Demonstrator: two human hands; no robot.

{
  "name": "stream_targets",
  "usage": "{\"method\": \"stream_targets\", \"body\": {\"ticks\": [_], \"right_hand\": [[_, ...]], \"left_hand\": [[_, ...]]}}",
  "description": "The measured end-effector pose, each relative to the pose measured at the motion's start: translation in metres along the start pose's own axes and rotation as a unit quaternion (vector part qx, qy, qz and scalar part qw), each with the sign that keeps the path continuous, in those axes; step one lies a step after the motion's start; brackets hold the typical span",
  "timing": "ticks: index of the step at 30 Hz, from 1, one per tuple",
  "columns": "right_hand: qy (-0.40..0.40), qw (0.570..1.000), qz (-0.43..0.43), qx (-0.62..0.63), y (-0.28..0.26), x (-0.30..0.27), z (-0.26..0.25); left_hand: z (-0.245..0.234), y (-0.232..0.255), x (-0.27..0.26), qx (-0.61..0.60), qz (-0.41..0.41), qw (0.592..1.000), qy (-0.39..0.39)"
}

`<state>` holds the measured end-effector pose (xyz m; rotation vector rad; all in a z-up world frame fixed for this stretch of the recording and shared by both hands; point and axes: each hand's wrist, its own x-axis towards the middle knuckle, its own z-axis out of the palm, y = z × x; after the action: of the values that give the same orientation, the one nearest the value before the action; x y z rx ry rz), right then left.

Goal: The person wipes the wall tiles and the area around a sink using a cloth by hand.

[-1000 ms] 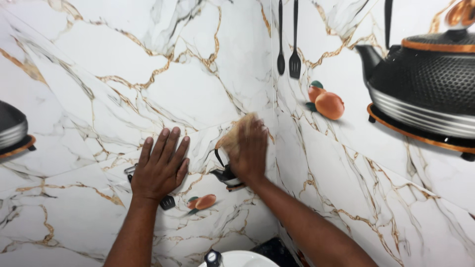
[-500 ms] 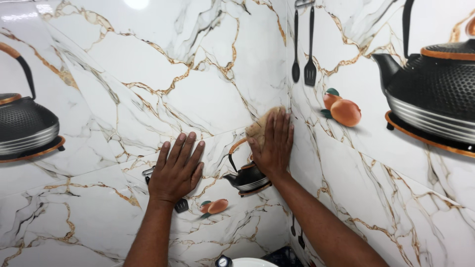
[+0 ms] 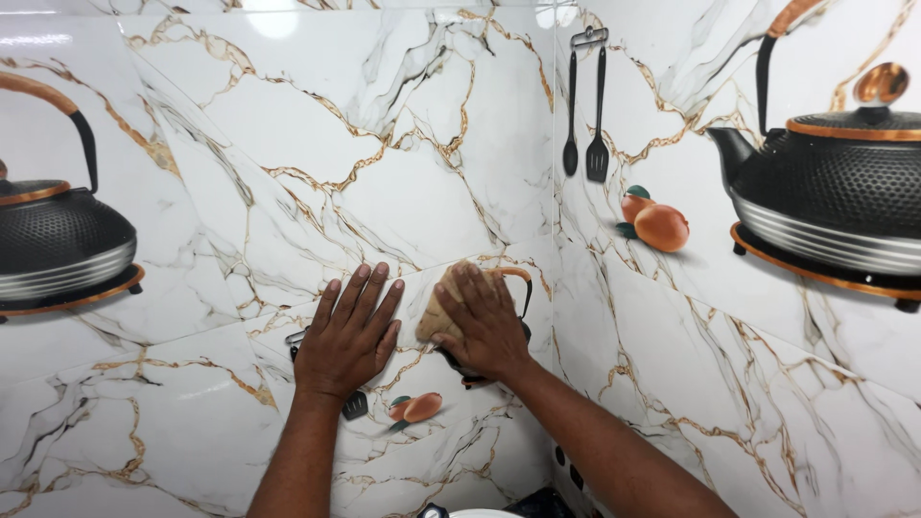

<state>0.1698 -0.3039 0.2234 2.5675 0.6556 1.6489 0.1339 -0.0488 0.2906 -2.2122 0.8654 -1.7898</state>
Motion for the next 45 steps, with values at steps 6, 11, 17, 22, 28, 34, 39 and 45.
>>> {"method": "stream_targets", "body": {"ticks": [6,11,17,22,28,34,39,45], "right_hand": [[0.092,0.984,0.148,0.024,0.002,0.018,-0.015],[0.100,0.899,0.412,0.105,-0.001,0.040,-0.021],[0.130,0.927,0.343,0.073,-0.042,0.052,-0.008],[0.079,0.983,0.153,0.070,-0.096,0.049,-0.008],[-0.009,0.998,0.024,0.060,-0.110,0.048,-0.006],[0.149,0.921,0.334,0.133,-0.112,0.081,0.001],[0.138,0.962,0.218,0.088,-0.149,0.085,0.005],[0.009,0.995,-0.015,0.098,-0.205,0.079,0.011]], "left_hand": [[-0.013,-0.010,-0.011,-0.071,0.007,0.997,-0.023],[-0.039,-0.046,-0.042,-0.069,0.020,0.996,-0.060],[-0.060,-0.093,-0.057,-0.014,-0.050,0.996,-0.078],[-0.052,-0.105,-0.065,0.021,-0.050,0.997,-0.050],[-0.048,-0.105,-0.076,0.036,-0.056,0.997,-0.027],[-0.040,-0.102,-0.089,0.071,-0.230,0.969,0.054],[-0.038,-0.101,-0.093,0.074,-0.247,0.966,0.001],[-0.051,-0.106,-0.098,-0.016,-0.235,0.972,0.012]]}}
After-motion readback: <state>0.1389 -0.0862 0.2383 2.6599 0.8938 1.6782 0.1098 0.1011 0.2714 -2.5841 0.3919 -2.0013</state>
